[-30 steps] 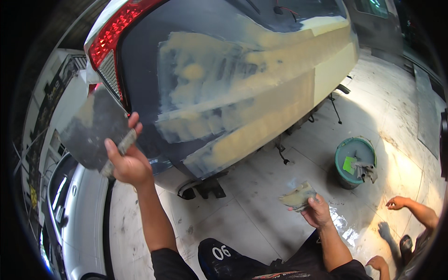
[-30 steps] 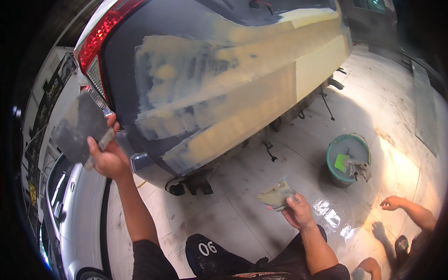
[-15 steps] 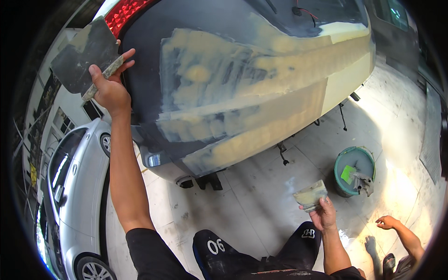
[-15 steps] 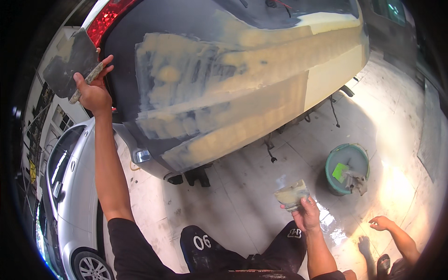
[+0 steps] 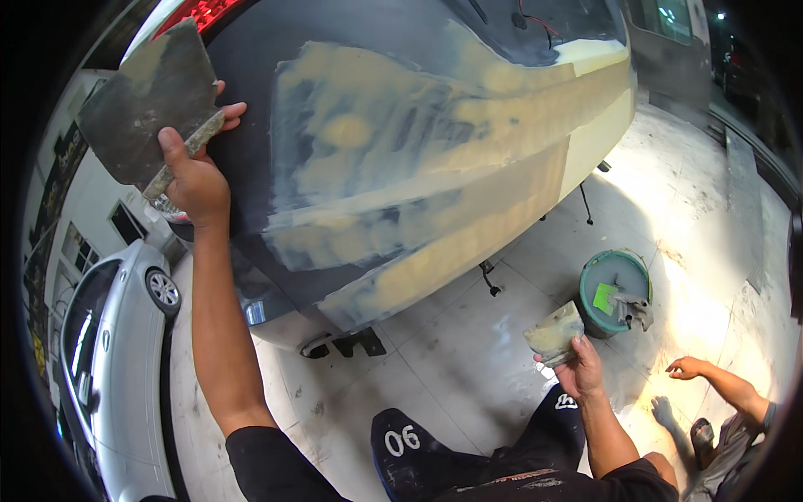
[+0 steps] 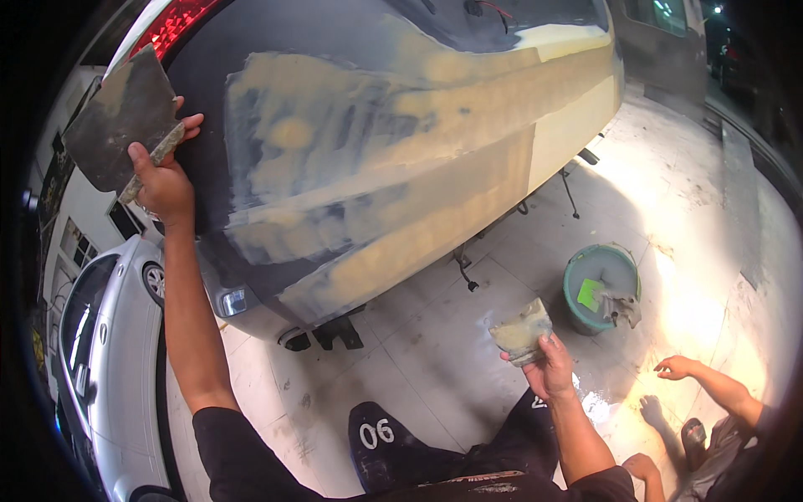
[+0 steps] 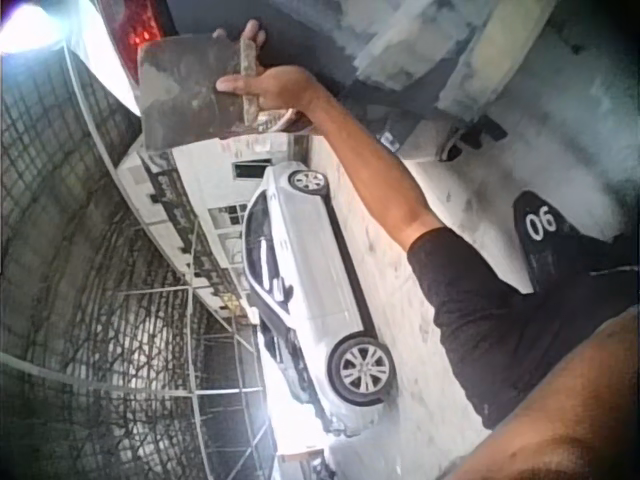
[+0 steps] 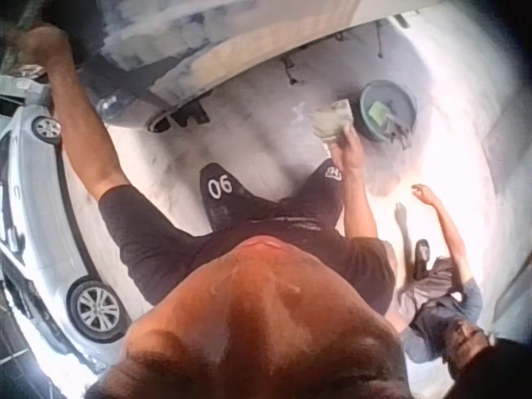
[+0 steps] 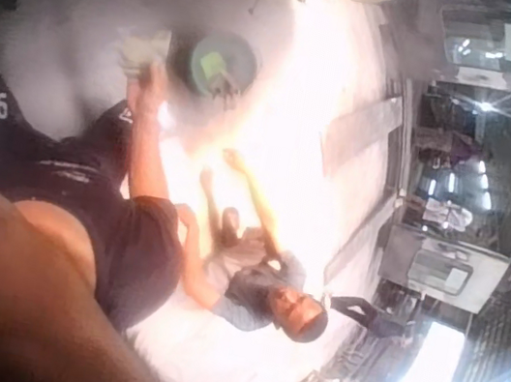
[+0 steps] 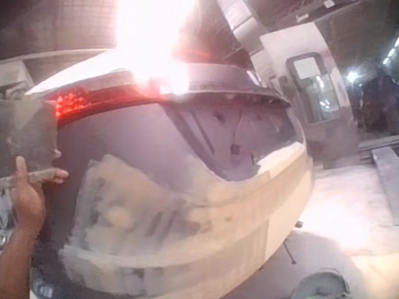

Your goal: The person sands down filler on a car bumper using a sanding block, cleans the surface with a cloth, and then applies fresh body putty using a metal spreader.

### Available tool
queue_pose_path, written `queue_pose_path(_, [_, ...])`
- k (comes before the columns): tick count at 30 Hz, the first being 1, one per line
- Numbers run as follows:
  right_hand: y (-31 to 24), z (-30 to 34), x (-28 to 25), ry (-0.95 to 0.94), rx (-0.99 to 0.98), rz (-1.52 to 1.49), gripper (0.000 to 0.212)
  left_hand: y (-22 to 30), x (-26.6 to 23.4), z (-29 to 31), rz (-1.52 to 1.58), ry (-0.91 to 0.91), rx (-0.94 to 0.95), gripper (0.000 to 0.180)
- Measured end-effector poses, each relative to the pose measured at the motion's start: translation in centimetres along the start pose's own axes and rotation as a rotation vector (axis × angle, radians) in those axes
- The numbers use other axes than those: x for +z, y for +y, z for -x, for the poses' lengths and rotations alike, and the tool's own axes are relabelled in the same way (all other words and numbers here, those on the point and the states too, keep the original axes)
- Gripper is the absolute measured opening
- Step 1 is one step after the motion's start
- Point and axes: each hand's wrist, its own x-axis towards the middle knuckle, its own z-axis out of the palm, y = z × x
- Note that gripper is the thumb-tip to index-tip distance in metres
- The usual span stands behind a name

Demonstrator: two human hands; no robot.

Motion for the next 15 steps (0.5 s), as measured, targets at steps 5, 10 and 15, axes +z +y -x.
queue_pose_path(5, [1.8,-0.1,2.3,0.013,-0.097,0.035,0.047,-1.0,0.3,0.3,0.075,-0.041,0.137,0.055])
queue_pose_path(10, [2.3,2.0,1.3,0.111,-0.161,0.093,0.046,-5.0,0.7,1.4,0.157,-0.177,0.024,0.064])
queue_pose_path(15, [3.5,1.2,5.1,0.046,-0.128,-0.030,0.043,-7.5,-5.0,1.4,0.235,-0.175,-0.068,0.058])
